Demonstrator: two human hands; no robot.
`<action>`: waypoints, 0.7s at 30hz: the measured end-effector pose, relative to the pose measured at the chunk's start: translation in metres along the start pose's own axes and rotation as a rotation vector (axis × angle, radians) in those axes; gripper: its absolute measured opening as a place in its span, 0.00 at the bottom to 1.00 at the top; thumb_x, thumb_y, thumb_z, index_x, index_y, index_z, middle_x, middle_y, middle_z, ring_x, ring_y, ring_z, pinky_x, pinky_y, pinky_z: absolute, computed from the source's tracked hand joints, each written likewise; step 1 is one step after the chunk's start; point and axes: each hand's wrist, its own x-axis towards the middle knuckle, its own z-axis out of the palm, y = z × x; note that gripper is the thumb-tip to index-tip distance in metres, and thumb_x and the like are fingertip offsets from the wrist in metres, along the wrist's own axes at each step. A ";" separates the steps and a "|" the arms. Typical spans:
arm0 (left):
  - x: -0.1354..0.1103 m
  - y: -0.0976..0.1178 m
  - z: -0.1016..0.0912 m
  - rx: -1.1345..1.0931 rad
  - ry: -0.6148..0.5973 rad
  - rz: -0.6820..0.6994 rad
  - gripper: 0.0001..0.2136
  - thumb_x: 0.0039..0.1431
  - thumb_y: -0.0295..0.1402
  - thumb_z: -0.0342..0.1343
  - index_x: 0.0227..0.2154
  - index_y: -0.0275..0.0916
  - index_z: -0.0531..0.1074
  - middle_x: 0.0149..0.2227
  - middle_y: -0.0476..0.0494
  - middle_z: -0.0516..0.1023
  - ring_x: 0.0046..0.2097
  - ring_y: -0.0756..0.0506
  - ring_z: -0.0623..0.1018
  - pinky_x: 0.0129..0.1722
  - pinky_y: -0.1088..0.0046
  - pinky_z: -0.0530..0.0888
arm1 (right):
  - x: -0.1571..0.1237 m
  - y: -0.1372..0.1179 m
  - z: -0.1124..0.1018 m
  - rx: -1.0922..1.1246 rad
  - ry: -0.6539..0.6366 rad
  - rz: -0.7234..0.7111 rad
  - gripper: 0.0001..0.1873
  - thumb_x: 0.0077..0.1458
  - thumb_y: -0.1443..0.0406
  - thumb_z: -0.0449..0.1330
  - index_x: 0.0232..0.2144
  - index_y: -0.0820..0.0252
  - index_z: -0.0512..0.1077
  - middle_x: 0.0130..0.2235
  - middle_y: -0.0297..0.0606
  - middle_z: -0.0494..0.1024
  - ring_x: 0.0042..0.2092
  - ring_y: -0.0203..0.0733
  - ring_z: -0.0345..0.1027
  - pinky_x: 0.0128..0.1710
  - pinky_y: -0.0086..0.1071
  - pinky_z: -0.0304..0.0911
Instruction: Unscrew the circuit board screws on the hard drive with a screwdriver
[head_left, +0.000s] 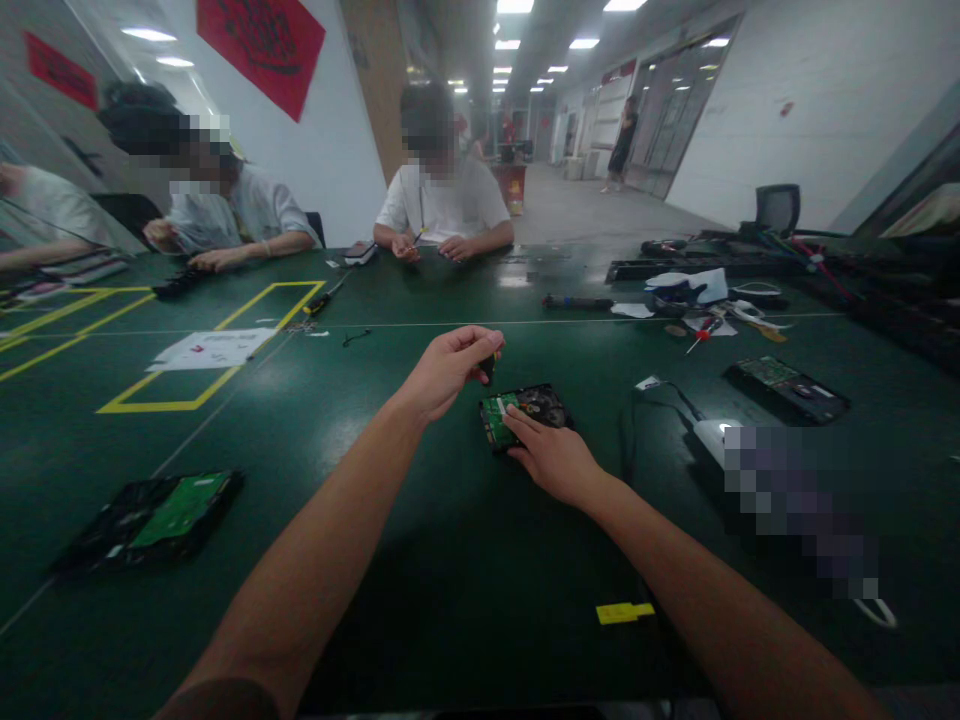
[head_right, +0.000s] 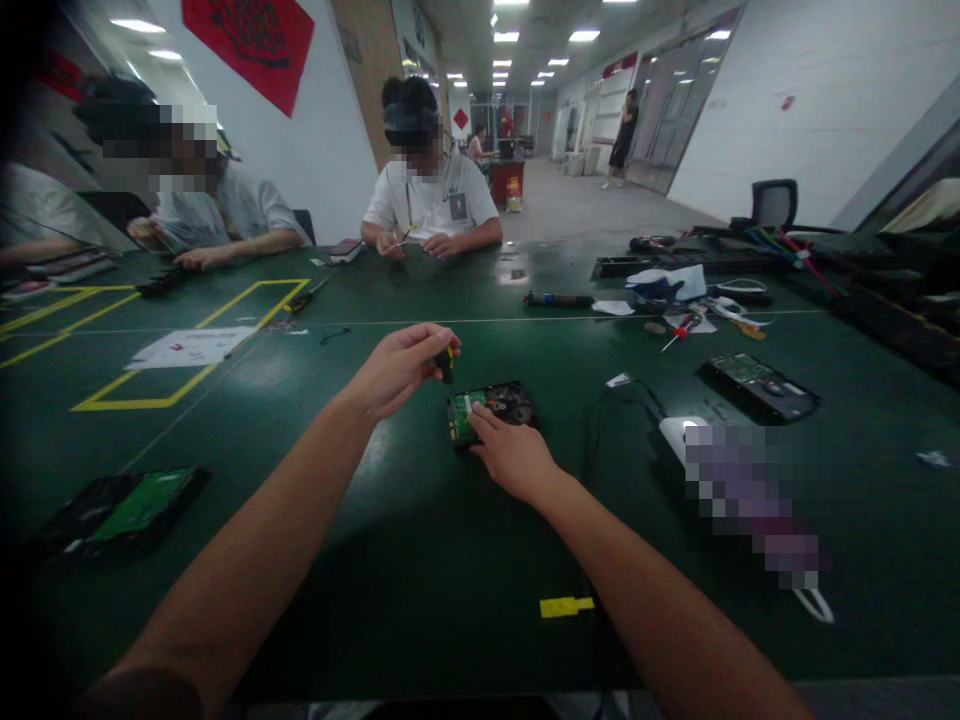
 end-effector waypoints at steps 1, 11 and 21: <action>0.000 0.000 -0.001 0.033 0.010 0.001 0.10 0.57 0.41 0.64 0.32 0.39 0.77 0.35 0.45 0.76 0.33 0.51 0.72 0.27 0.77 0.66 | 0.000 0.000 0.000 0.000 0.000 0.000 0.29 0.66 0.57 0.50 0.67 0.52 0.57 0.71 0.36 0.54 0.52 0.52 0.73 0.47 0.46 0.72; -0.001 0.002 -0.002 0.049 -0.030 -0.014 0.11 0.56 0.38 0.64 0.40 0.39 0.76 0.37 0.44 0.76 0.37 0.49 0.75 0.30 0.76 0.70 | 0.000 0.000 -0.001 -0.001 0.002 0.000 0.29 0.66 0.58 0.51 0.67 0.52 0.57 0.70 0.37 0.55 0.53 0.53 0.73 0.47 0.46 0.72; 0.001 -0.001 -0.006 -0.066 -0.013 -0.038 0.08 0.57 0.34 0.61 0.37 0.36 0.75 0.41 0.41 0.78 0.41 0.45 0.78 0.32 0.73 0.72 | 0.001 0.000 -0.002 -0.001 -0.007 -0.001 0.29 0.66 0.57 0.50 0.67 0.52 0.57 0.70 0.37 0.55 0.52 0.53 0.73 0.46 0.46 0.72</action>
